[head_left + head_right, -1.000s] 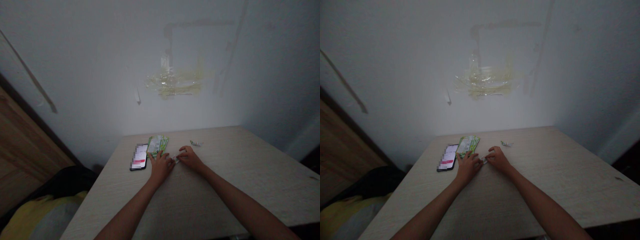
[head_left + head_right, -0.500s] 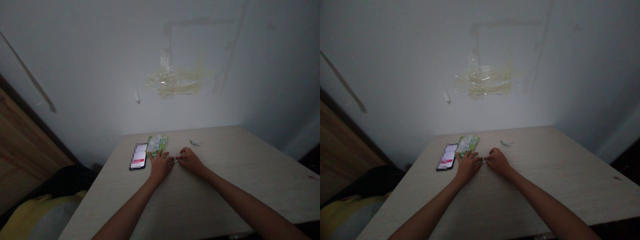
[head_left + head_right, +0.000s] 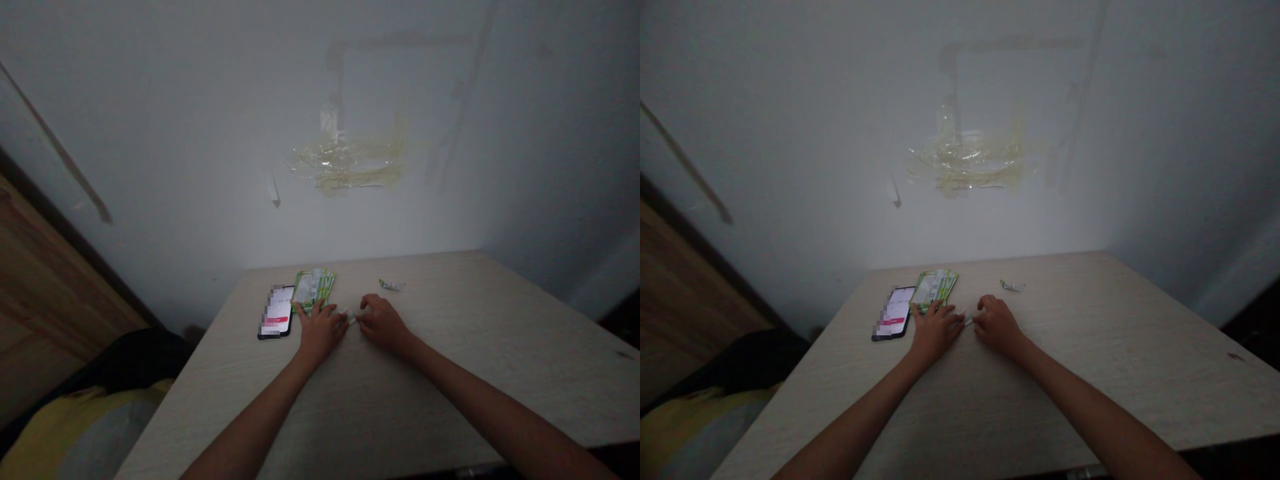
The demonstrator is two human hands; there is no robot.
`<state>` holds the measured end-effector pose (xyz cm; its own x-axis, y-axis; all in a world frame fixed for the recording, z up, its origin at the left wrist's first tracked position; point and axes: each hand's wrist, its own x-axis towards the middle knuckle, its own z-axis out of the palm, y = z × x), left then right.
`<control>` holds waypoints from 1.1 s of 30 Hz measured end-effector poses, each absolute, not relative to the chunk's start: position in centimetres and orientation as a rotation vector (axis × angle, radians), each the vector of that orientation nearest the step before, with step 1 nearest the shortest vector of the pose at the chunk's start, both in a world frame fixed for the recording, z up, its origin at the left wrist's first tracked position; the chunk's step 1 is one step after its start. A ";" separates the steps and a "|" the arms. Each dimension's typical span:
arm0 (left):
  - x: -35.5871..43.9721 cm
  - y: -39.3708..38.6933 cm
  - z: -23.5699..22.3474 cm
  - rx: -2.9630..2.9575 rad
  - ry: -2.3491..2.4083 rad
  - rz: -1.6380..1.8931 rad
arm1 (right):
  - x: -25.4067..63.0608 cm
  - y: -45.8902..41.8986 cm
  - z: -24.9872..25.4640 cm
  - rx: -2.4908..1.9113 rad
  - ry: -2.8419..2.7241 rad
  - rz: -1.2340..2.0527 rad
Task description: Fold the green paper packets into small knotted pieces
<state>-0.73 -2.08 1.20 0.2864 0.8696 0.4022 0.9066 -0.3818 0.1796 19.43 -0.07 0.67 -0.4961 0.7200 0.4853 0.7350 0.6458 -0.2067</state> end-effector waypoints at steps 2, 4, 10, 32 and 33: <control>-0.7 -2.1 1.2 -2.447 -1.695 -0.690 | 19.3 -0.1 0.8 -1.137 -2.351 -0.079; -0.7 -2.2 1.3 -2.442 -1.699 -0.692 | 19.2 -0.1 0.8 -1.120 -2.379 -0.123; -0.7 -2.2 1.0 -2.430 -1.693 -0.688 | 19.2 -0.5 0.1 -1.099 -2.332 -0.103; -1.1 -1.9 0.6 -2.412 -1.732 -0.577 | 19.7 -0.2 -0.2 -0.948 -2.329 -0.079; -1.2 -2.0 0.6 -2.414 -1.740 -0.566 | 19.7 -0.2 -0.1 -0.926 -2.339 -0.079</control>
<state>-1.17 -1.96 0.61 0.2725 0.8917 0.3614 0.9338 -0.3356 0.1241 19.68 -0.18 -0.15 -0.5660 0.6006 0.5647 0.6374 0.7532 -0.1622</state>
